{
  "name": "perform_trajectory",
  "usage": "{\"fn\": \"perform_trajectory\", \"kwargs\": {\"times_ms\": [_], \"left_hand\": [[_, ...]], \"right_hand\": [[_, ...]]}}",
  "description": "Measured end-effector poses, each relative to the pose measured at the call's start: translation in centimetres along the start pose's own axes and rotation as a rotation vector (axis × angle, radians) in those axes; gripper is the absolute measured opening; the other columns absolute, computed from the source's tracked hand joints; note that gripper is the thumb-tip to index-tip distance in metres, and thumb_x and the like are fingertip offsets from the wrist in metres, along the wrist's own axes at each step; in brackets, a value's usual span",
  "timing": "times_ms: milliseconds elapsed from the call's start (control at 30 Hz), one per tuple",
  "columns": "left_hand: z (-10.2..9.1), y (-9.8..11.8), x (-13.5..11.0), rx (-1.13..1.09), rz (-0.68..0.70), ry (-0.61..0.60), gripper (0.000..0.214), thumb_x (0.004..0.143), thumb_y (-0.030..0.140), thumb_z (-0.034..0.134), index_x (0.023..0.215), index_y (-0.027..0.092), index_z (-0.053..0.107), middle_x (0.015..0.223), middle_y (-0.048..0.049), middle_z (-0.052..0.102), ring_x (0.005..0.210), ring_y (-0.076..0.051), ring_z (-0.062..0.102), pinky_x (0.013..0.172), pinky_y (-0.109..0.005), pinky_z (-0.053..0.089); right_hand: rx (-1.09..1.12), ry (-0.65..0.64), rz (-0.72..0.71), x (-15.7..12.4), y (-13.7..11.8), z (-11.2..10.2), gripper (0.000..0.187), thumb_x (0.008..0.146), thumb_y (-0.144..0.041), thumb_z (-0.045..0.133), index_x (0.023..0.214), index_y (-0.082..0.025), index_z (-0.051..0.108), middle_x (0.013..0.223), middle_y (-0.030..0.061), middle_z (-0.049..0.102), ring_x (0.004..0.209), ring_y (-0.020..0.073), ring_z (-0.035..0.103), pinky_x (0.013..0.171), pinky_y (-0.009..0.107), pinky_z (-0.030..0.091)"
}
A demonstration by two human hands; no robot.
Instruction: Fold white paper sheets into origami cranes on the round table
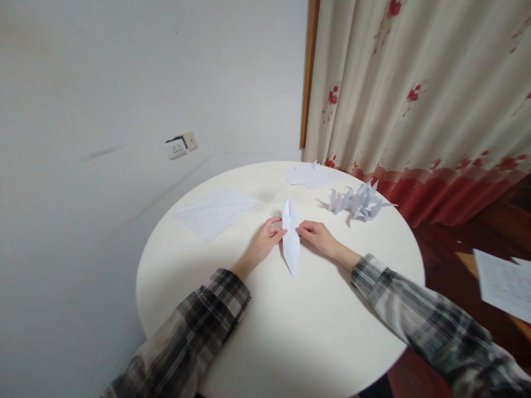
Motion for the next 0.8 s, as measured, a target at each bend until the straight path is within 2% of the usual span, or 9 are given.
{"fn": "perform_trajectory", "kwargs": {"times_ms": [200, 300, 433, 600, 800], "left_hand": [[0.16, -0.09, 0.2, 0.017, 0.071, -0.034, 0.057, 0.072, 0.026, 0.061, 0.122, 0.016, 0.036, 0.058, 0.0068, 0.053, 0.056, -0.009, 0.052, 0.058, -0.022, 0.04], [-0.08, 0.02, 0.21, 0.043, 0.086, -0.01, 0.06, 0.072, 0.026, 0.06, 0.125, 0.016, 0.034, 0.057, 0.0071, 0.054, 0.057, -0.01, 0.053, 0.059, -0.022, 0.04], [-0.33, -0.05, 0.29, 0.04, 0.059, 0.015, 0.05, 0.068, 0.029, 0.063, 0.113, 0.014, 0.047, 0.064, 0.0031, 0.061, 0.067, -0.013, 0.058, 0.07, -0.027, 0.044], [-0.5, 0.31, 0.32, -0.019, 0.049, 0.042, 0.038, 0.063, 0.034, 0.067, 0.094, 0.014, 0.058, 0.087, -0.0057, 0.067, 0.085, -0.018, 0.06, 0.081, -0.032, 0.044], [-0.42, 0.6, -0.06, -0.063, 0.03, 0.017, 0.035, 0.071, 0.037, 0.062, 0.095, 0.011, 0.063, 0.097, -0.0102, 0.066, 0.089, -0.021, 0.059, 0.079, -0.034, 0.045]], "right_hand": [[-0.092, -0.027, -0.017, -0.04, -0.24, 0.36, 0.033, 0.082, -0.039, 0.045, 0.06, -0.015, 0.053, 0.061, -0.0016, 0.049, 0.059, 0.0099, 0.043, 0.058, 0.023, 0.033], [-0.129, -0.034, -0.039, 0.05, -0.4, 0.37, 0.033, 0.083, -0.038, 0.044, 0.06, -0.015, 0.052, 0.06, -0.0018, 0.049, 0.058, 0.0102, 0.043, 0.057, 0.023, 0.033], [-0.159, -0.022, -0.072, 0.16, -0.57, 0.12, 0.033, 0.084, -0.037, 0.043, 0.063, -0.015, 0.054, 0.063, -0.0007, 0.051, 0.061, 0.0108, 0.045, 0.059, 0.023, 0.034], [-0.18, -0.014, -0.098, 0.09, -0.77, -0.01, 0.031, 0.086, -0.035, 0.041, 0.067, -0.015, 0.056, 0.067, 0.001, 0.053, 0.064, 0.0118, 0.047, 0.062, 0.024, 0.037], [-0.17, -0.024, -0.096, -0.11, -0.98, 0.13, 0.031, 0.085, -0.035, 0.041, 0.067, -0.015, 0.056, 0.068, 0.0019, 0.053, 0.066, 0.0129, 0.048, 0.063, 0.025, 0.037]]}}
Point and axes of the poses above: each hand's wrist, its own x-axis towards the middle knuckle, its own z-axis out of the palm, y = z × x, the point moved 10 cm from there along x, towards the middle knuckle
